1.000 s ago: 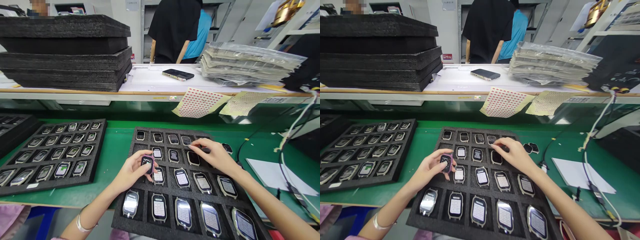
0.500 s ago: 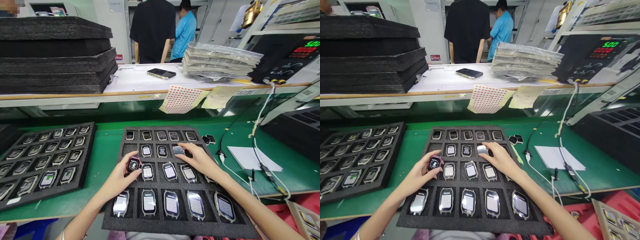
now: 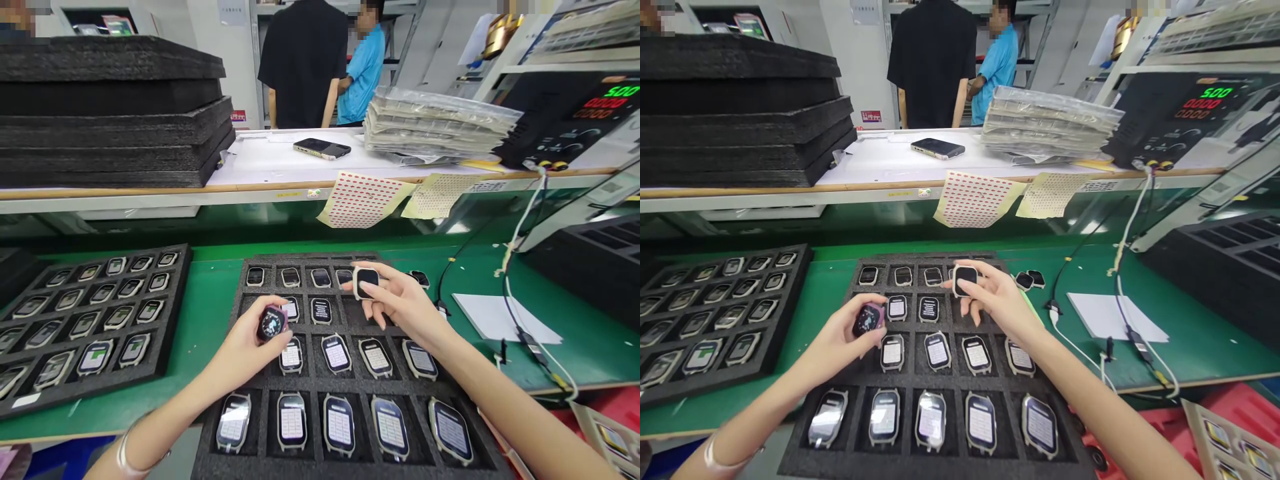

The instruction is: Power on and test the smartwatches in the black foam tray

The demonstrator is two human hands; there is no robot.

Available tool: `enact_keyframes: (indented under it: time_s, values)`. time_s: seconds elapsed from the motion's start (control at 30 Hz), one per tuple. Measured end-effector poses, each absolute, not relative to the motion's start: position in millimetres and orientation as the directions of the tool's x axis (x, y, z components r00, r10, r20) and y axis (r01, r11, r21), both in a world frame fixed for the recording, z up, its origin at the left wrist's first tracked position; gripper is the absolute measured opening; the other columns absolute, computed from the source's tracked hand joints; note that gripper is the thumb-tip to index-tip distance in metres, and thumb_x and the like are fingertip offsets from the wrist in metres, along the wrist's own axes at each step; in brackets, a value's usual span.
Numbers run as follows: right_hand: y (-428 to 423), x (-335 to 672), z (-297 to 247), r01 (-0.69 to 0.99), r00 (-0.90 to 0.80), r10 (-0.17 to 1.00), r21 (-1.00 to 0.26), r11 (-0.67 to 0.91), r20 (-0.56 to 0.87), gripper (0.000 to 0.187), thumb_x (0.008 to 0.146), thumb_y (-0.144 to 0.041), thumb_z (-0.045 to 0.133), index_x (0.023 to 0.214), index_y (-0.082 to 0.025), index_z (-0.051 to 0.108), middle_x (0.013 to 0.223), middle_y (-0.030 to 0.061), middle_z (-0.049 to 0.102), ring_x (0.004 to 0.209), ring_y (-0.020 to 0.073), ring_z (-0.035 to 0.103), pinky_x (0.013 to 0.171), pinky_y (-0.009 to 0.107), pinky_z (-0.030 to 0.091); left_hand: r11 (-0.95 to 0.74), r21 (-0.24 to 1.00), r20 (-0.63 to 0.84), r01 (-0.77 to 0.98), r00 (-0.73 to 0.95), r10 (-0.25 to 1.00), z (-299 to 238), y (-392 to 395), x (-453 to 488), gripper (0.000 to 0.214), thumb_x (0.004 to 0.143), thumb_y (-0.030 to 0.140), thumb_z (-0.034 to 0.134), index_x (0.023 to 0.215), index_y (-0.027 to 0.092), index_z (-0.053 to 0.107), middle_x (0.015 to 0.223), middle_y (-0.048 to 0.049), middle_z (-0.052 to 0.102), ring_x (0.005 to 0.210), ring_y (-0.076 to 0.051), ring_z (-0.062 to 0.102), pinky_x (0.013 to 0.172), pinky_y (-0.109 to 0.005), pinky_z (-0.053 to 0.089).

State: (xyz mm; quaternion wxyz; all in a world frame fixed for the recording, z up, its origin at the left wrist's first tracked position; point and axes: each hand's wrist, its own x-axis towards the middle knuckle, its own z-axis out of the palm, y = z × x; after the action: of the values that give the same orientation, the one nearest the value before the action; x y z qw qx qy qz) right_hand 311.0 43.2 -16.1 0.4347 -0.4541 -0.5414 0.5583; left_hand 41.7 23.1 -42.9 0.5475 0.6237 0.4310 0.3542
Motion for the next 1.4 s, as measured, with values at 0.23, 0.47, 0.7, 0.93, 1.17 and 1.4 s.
enact_keyframes:
  time_s: [0.23, 0.47, 0.7, 0.93, 1.17, 1.4]
  values:
    - [53.2, 293.1, -18.3, -0.312, -0.402, 0.915, -0.938, -0.15, -0.012, 0.041, 0.086, -0.029, 0.064, 0.125, -0.023, 0.053, 0.104, 0.0096, 0.066, 0.067, 0.014, 0.062, 0.054, 0.023, 0.051, -0.072, 0.996, 0.049, 0.057, 0.343, 0.938, -36.0, 42.1, 79.4, 0.027, 0.081, 0.017, 0.054, 0.107, 0.02, 0.047, 0.079, 0.0037, 0.05, 0.05, -0.006, 0.048, 0.049, -0.02, 0.038]
    - [45.1, 293.7, -36.6, -0.289, -0.45, 0.892, -0.937, -0.195, -0.047, 0.043, 0.086, -0.025, 0.066, 0.126, -0.019, 0.054, 0.08, 0.0032, 0.064, 0.058, 0.0126, 0.063, 0.053, 0.023, 0.053, -0.159, 0.981, 0.117, 0.113, 0.31, 0.944, -59.5, 41.6, 79.5, 0.033, 0.079, 0.016, 0.055, 0.111, 0.021, 0.049, 0.089, 0.0007, 0.053, 0.065, -0.011, 0.051, 0.059, -0.022, 0.042]
    - [42.4, 294.6, -37.5, -0.345, -0.514, 0.856, -0.9, -0.266, -0.056, 0.045, 0.087, -0.023, 0.065, 0.13, -0.019, 0.051, 0.089, 0.0076, 0.065, 0.064, 0.015, 0.065, 0.05, 0.021, 0.052, -0.232, 0.959, 0.168, 0.163, 0.335, 0.927, -64.1, 39.8, 77.4, 0.032, 0.078, 0.016, 0.056, 0.109, 0.022, 0.05, 0.098, -0.0008, 0.056, 0.088, -0.016, 0.053, 0.079, -0.026, 0.04]
    - [40.9, 295.5, -38.8, -0.346, -0.518, 0.854, -0.899, -0.268, -0.056, 0.04, 0.084, -0.02, 0.066, 0.123, -0.017, 0.057, 0.097, 0.0119, 0.067, 0.058, 0.0142, 0.065, 0.051, 0.024, 0.053, -0.229, 0.951, 0.131, 0.207, 0.4, 0.907, -58.4, 37.6, 76.9, 0.03, 0.076, 0.01, 0.051, 0.104, 0.021, 0.051, 0.091, 0.001, 0.056, 0.084, -0.015, 0.052, 0.078, -0.024, 0.038]
    - [38.6, 295.6, -40.6, -0.307, -0.547, 0.834, -0.909, -0.281, -0.073, 0.044, 0.081, -0.024, 0.069, 0.123, -0.015, 0.057, 0.094, 0.0119, 0.067, 0.057, 0.0154, 0.065, 0.051, 0.026, 0.053, -0.233, 0.952, 0.133, 0.2, 0.413, 0.901, -62.5, 34.6, 74.4, 0.03, 0.08, 0.015, 0.05, 0.109, 0.022, 0.048, 0.096, -0.0004, 0.054, 0.088, -0.017, 0.051, 0.079, -0.026, 0.038]
    - [35.9, 295.8, -43.4, -0.267, -0.558, 0.824, -0.92, -0.286, -0.094, 0.045, 0.079, -0.026, 0.072, 0.121, -0.015, 0.059, 0.087, 0.007, 0.064, 0.054, 0.0141, 0.064, 0.047, 0.023, 0.051, -0.231, 0.949, 0.109, 0.214, 0.466, 0.878, -64.3, 34.1, 74.7, 0.029, 0.081, 0.013, 0.048, 0.109, 0.023, 0.045, 0.098, 0.0, 0.052, 0.09, -0.016, 0.049, 0.081, -0.025, 0.038]
